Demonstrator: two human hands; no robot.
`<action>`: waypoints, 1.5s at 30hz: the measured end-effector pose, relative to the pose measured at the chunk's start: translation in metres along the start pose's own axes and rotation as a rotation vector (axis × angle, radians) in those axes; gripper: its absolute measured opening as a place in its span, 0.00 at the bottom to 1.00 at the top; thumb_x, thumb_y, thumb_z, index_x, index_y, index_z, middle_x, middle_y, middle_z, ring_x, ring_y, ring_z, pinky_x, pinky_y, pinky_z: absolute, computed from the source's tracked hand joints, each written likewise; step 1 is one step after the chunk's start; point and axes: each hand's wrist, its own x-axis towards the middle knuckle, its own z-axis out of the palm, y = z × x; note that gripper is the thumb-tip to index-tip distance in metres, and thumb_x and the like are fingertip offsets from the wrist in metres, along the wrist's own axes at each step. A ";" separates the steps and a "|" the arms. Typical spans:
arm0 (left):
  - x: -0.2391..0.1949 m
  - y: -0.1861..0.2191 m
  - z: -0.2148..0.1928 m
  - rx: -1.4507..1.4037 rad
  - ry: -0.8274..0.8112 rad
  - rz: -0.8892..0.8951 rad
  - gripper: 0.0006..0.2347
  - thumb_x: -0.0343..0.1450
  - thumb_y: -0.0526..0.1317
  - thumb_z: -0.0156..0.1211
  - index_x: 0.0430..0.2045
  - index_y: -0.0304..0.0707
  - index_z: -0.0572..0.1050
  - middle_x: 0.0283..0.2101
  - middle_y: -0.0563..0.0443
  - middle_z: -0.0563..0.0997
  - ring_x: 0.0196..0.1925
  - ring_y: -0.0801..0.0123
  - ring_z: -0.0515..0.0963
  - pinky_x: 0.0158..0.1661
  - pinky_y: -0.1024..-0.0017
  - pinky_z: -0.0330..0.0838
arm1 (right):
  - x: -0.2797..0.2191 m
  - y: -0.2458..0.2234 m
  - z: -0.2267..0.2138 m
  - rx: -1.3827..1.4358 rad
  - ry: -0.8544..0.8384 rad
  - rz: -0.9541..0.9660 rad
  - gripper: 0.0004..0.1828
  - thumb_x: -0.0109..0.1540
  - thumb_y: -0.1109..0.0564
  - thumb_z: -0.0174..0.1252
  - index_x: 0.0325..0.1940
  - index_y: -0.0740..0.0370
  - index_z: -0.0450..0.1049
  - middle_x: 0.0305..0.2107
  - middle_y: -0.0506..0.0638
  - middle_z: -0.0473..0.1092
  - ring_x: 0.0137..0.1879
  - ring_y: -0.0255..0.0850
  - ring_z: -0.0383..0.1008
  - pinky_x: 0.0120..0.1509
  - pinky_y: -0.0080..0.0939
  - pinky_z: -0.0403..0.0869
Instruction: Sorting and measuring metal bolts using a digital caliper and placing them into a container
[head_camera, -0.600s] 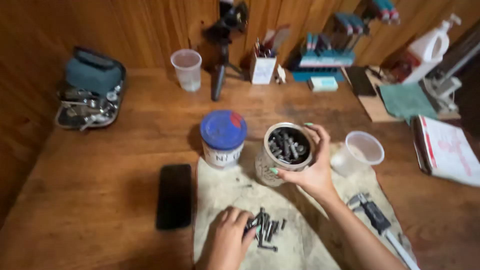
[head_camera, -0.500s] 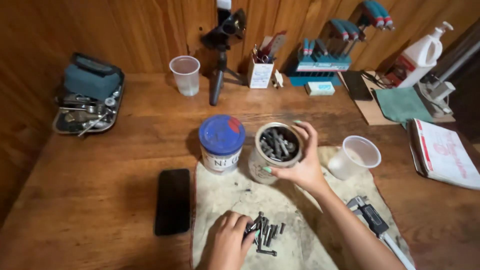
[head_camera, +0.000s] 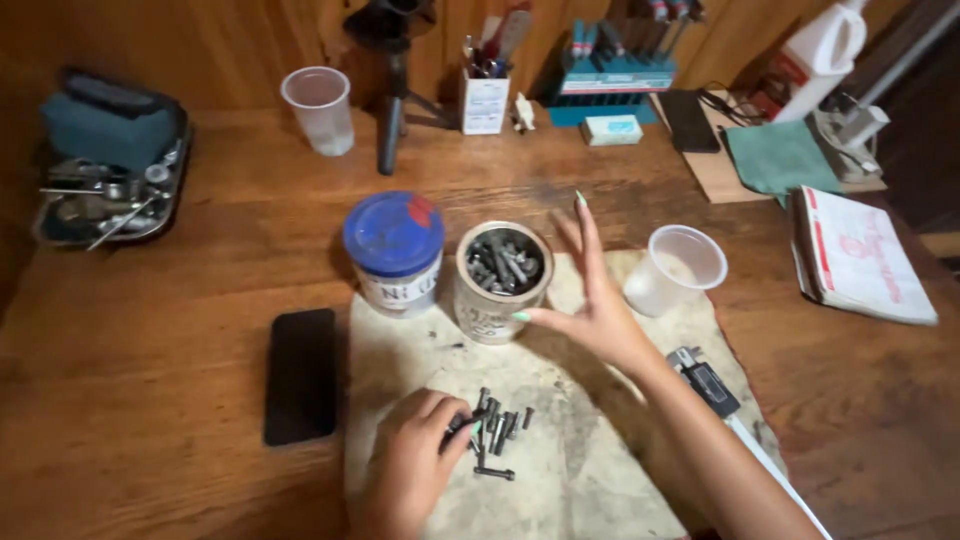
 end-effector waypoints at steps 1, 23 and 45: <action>-0.001 -0.002 0.002 -0.005 -0.007 0.003 0.07 0.60 0.38 0.67 0.26 0.47 0.75 0.32 0.57 0.79 0.37 0.65 0.77 0.40 0.69 0.66 | -0.009 -0.010 -0.014 -0.003 0.005 0.007 0.65 0.53 0.52 0.69 0.75 0.52 0.23 0.73 0.67 0.40 0.79 0.51 0.41 0.78 0.53 0.46; -0.003 -0.038 0.016 -0.058 0.099 -0.093 0.08 0.61 0.41 0.69 0.29 0.43 0.83 0.34 0.56 0.86 0.35 0.70 0.84 0.40 0.73 0.74 | -0.098 0.008 -0.087 0.005 0.301 0.203 0.08 0.52 0.62 0.66 0.32 0.62 0.74 0.64 0.60 0.62 0.66 0.49 0.66 0.68 0.48 0.67; 0.004 -0.014 0.000 -0.316 0.058 -0.272 0.08 0.63 0.37 0.66 0.34 0.42 0.85 0.38 0.56 0.88 0.41 0.79 0.86 0.43 0.82 0.76 | -0.103 0.001 -0.087 -0.161 -0.145 0.213 0.07 0.47 0.58 0.71 0.27 0.57 0.81 0.61 0.55 0.68 0.67 0.43 0.68 0.68 0.40 0.61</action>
